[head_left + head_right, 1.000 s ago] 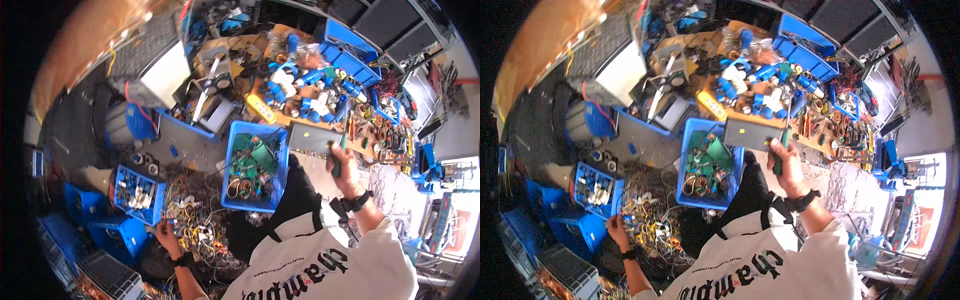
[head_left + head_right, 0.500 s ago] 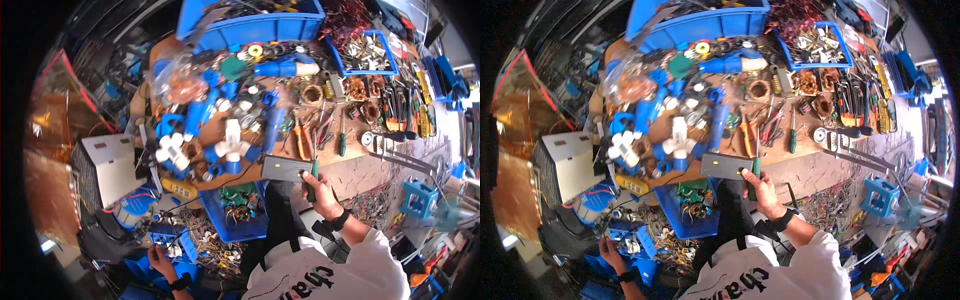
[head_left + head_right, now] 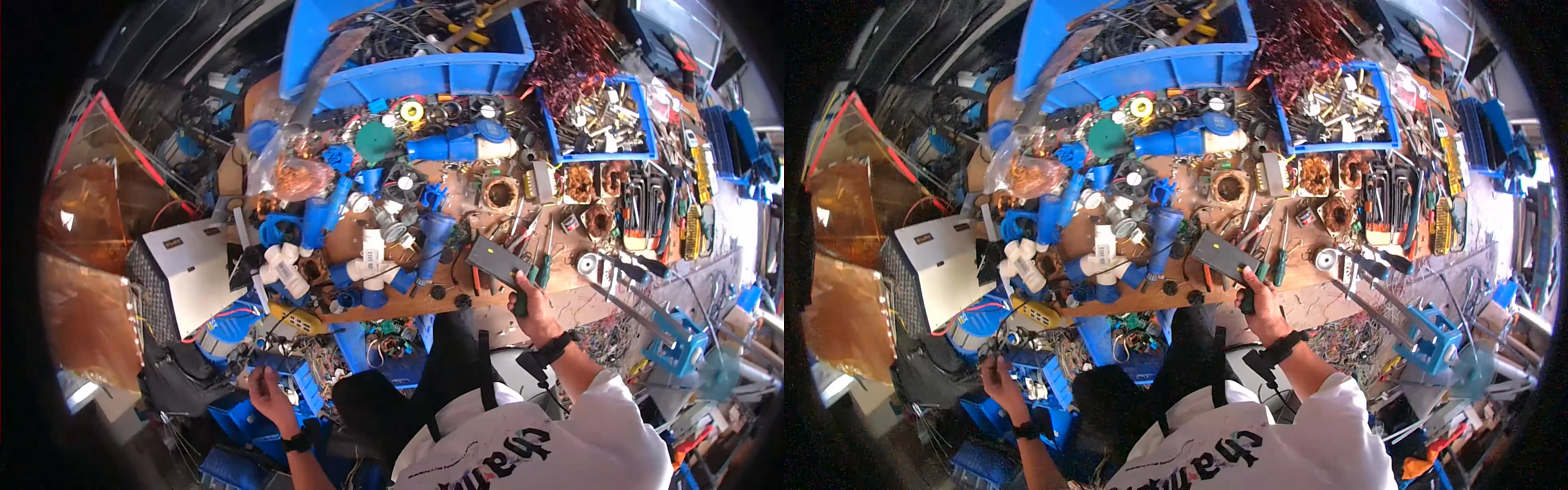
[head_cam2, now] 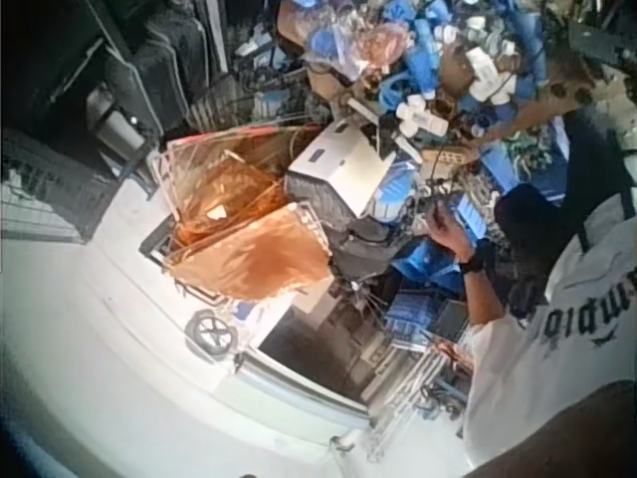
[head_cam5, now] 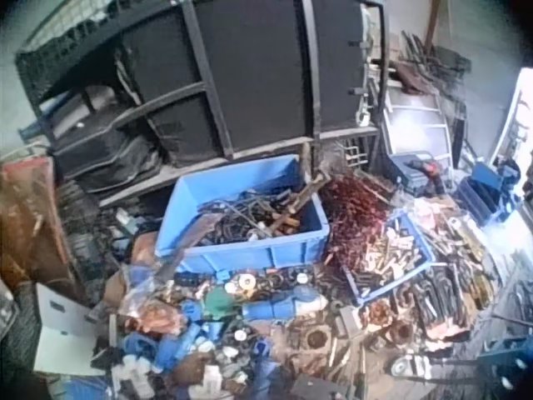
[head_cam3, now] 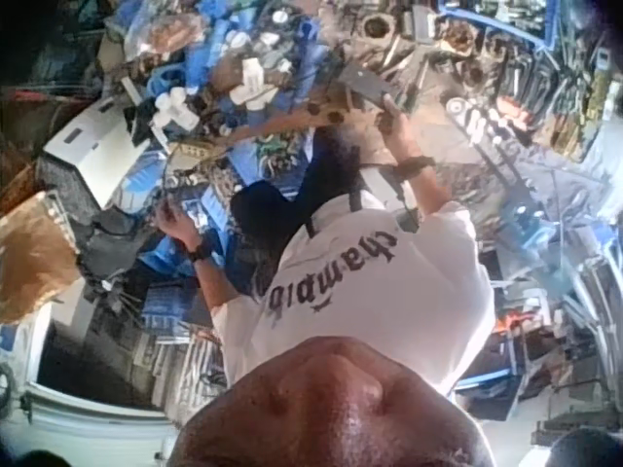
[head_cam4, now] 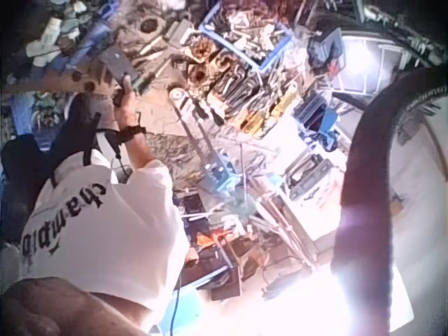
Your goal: The person uses a screwdriver to unscrew and open a black electrical plug, then places it into a blue plastic pipe fitting. They subsequently pick up a black electrical box and use the screwdriver to manipulate its internal components.
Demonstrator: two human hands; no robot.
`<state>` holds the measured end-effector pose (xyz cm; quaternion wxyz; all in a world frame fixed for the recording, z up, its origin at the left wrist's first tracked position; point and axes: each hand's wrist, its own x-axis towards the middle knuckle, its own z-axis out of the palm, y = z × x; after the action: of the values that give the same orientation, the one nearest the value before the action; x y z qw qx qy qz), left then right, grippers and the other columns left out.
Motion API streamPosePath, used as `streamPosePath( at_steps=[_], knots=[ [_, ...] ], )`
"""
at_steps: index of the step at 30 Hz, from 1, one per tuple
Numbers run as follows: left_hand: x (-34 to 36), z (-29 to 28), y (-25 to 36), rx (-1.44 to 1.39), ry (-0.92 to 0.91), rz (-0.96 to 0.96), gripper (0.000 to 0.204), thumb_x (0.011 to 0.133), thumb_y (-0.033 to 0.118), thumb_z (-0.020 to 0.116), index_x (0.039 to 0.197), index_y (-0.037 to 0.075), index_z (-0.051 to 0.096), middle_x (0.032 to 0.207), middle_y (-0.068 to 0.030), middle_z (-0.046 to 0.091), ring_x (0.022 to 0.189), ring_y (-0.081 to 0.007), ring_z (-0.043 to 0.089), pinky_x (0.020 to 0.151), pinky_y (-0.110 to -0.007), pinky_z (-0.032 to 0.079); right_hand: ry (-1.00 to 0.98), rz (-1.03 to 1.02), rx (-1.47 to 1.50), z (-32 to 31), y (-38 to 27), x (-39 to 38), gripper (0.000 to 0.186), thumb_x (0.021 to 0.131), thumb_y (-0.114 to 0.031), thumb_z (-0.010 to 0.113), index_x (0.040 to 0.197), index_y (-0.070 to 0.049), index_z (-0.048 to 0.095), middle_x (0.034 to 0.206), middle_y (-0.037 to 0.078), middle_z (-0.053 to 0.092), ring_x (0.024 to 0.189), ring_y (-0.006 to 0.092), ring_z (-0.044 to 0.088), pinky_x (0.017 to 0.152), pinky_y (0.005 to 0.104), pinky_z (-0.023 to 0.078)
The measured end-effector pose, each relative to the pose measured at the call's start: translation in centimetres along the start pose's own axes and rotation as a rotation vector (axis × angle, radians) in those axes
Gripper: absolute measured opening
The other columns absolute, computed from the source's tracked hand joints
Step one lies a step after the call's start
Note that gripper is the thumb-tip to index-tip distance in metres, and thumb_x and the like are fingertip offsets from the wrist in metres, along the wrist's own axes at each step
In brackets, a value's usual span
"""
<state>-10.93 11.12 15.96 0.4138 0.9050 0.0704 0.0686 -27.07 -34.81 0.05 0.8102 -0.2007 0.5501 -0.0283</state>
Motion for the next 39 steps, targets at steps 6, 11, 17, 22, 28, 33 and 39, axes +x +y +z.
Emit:
streamPosePath(
  at_steps=[6, 11, 17, 22, 28, 33, 39],
  knots=[
    [1.6, 0.2, 0.4, -0.115, -0.024, -0.072, 0.015, 0.090, 0.009, 0.064, 0.101, -0.001, 0.061, 0.089, -0.0028, 0.062, 0.077, -0.0065, 0.055, 0.068, -0.022, 0.045, -0.110, 0.118, 0.021, 3.8, 0.2, -3.4, 0.022, 0.089, -0.028, 0.067, 0.099, -0.013, 0.054, 0.078, 0.000, 0.056, 0.058, 0.0135, 0.049, 0.051, 0.0255, 0.043],
    [2.6, 1.3, 1.2, -0.076, -0.111, -0.034, 0.014, 0.090, 0.007, 0.063, 0.101, -0.001, 0.061, 0.089, -0.0038, 0.062, 0.078, -0.0083, 0.056, 0.070, -0.023, 0.046, -0.146, 0.150, -0.079, 6.0, -0.1, -5.6, 0.022, 0.091, -0.030, 0.064, 0.100, -0.012, 0.055, 0.079, 0.000, 0.055, 0.060, 0.0137, 0.049, 0.054, 0.0271, 0.043],
    [1.9, 3.2, 1.0, -0.143, -0.060, -0.144, 0.012, 0.090, 0.007, 0.062, 0.099, -0.002, 0.061, 0.087, -0.0041, 0.063, 0.078, -0.0097, 0.058, 0.072, -0.024, 0.047, -0.198, 0.166, -0.134, 7.2, -0.4, -7.2, 0.020, 0.090, -0.029, 0.065, 0.099, -0.014, 0.055, 0.082, -0.002, 0.055, 0.062, 0.0132, 0.049, 0.055, 0.0263, 0.043],
    [1.2, 3.1, -0.1, -0.204, 0.014, -0.103, 0.012, 0.089, 0.006, 0.062, 0.098, -0.003, 0.061, 0.087, -0.0066, 0.065, 0.079, -0.0108, 0.061, 0.073, -0.025, 0.048, -0.196, 0.206, -0.151, 8.9, 0.3, -7.4, 0.021, 0.089, -0.028, 0.067, 0.101, -0.014, 0.055, 0.085, 0.000, 0.057, 0.062, 0.0142, 0.049, 0.055, 0.0269, 0.042],
    [0.4, 1.6, -2.5, -0.242, -0.008, -0.230, 0.013, 0.090, 0.007, 0.062, 0.099, -0.003, 0.062, 0.088, -0.0070, 0.065, 0.081, -0.0113, 0.061, 0.074, -0.025, 0.048, -0.217, 0.256, -0.197, 10.8, 1.6, -8.1, 0.022, 0.088, -0.028, 0.069, 0.098, -0.013, 0.057, 0.084, 0.000, 0.058, 0.062, 0.0148, 0.050, 0.055, 0.0267, 0.043],
    [1.2, 1.5, -1.8, -0.296, -0.011, -0.210, 0.015, 0.090, 0.007, 0.063, 0.101, -0.002, 0.062, 0.090, -0.0069, 0.065, 0.081, -0.0107, 0.061, 0.073, -0.025, 0.048, -0.173, 0.289, -0.212, 11.4, 2.5, -8.0, 0.021, 0.088, -0.029, 0.068, 0.098, -0.014, 0.057, 0.083, 0.000, 0.058, 0.059, 0.0130, 0.049, 0.051, 0.0244, 0.042],
    [3.8, 0.8, 6.5, -0.228, 0.068, 0.211, 0.015, 0.087, 0.001, 0.063, 0.101, -0.001, 0.065, 0.099, -0.0119, 0.067, 0.090, -0.0194, 0.063, 0.082, -0.030, 0.049, -0.186, 0.292, -0.215, 11.5, 2.2, -8.4, 0.027, 0.084, -0.031, 0.072, 0.098, -0.014, 0.056, 0.079, 0.000, 0.057, 0.059, 0.0145, 0.052, 0.051, 0.0269, 0.045]
  ],
)
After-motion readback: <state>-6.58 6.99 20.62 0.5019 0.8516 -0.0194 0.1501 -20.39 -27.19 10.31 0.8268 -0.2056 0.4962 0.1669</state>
